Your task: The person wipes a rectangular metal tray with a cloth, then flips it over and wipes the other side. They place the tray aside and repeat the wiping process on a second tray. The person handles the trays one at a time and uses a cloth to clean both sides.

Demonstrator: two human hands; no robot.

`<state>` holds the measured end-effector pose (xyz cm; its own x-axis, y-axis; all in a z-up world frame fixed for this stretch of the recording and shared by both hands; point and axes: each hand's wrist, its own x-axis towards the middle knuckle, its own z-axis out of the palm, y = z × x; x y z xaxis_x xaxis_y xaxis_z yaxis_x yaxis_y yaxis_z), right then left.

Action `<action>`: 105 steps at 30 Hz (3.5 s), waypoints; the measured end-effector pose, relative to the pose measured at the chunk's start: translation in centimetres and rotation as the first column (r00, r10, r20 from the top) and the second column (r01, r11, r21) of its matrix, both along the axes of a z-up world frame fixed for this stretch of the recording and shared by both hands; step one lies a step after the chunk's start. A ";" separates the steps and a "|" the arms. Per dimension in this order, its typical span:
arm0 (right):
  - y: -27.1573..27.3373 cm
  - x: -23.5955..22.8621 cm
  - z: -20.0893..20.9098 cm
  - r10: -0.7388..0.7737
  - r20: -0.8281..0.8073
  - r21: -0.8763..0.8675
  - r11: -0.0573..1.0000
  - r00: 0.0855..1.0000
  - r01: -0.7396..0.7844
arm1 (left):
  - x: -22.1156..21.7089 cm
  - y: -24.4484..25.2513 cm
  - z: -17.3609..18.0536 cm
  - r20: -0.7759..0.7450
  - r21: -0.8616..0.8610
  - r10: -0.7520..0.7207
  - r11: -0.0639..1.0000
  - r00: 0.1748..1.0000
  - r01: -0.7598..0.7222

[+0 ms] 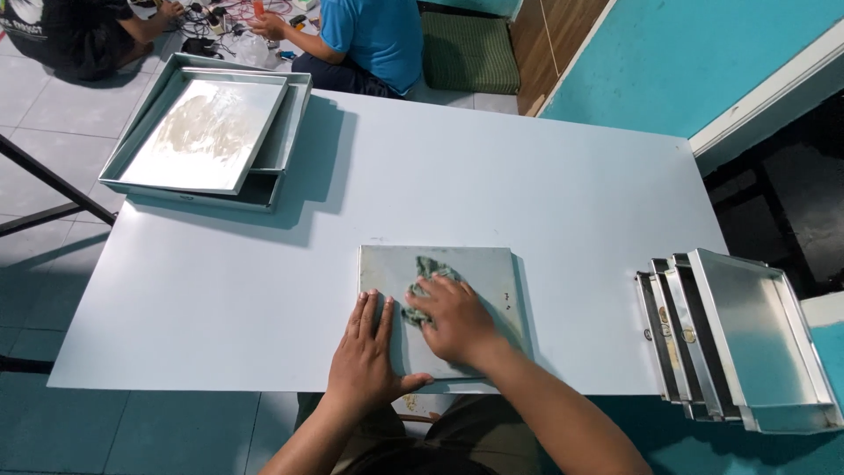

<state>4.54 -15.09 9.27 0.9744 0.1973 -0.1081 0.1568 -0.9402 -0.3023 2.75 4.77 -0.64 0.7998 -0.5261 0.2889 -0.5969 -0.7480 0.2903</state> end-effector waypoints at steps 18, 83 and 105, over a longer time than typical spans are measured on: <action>-2.0 6.1 -1.6 -0.087 -0.070 -0.058 0.995 0.994 0.083 | 0.4 0.4 -0.4 -0.099 -0.042 -0.076 0.996 0.992 0.072; 0.6 2.2 -4.1 0.197 -0.025 -0.005 0.980 0.980 -0.197 | 0.4 0.1 -0.2 -0.079 -0.199 -0.086 0.978 0.993 0.069; -0.7 0.0 -1.8 -0.043 -0.079 -0.030 0.999 0.996 0.041 | 0.6 0.0 0.4 -0.089 -0.179 -0.130 0.977 0.988 0.113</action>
